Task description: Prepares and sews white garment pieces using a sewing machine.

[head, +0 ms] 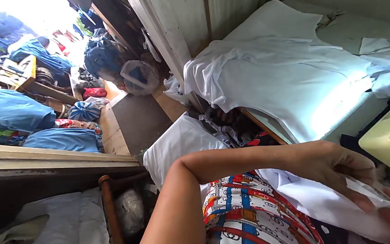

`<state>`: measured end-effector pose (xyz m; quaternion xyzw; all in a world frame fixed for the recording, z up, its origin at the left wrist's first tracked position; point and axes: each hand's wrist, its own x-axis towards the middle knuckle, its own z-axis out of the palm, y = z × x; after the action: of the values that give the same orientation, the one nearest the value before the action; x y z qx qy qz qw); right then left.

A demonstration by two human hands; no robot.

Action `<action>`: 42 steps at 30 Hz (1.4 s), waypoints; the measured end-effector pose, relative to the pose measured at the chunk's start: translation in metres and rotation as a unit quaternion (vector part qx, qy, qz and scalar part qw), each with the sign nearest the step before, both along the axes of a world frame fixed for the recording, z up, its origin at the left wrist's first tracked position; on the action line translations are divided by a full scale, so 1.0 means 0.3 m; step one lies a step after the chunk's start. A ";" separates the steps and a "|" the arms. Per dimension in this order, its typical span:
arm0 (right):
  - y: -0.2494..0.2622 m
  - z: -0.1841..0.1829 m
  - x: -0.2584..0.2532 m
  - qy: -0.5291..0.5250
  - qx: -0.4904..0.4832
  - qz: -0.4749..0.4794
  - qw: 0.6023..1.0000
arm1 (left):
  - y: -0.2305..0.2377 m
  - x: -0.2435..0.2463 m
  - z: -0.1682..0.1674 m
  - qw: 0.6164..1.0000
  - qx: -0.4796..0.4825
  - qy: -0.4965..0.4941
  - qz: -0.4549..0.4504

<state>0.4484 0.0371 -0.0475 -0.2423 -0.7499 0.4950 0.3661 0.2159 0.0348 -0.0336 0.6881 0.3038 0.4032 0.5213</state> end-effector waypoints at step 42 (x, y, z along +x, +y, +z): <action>0.001 -0.076 0.030 -0.010 0.003 -0.106 0.994 | 0.012 -0.033 -0.164 0.976 -0.161 -0.119 0.088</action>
<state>0.4574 0.0375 -0.0702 -0.3239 -0.7250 0.4491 0.4096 0.2061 0.0383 -0.0827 0.5129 0.3593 0.4726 0.6201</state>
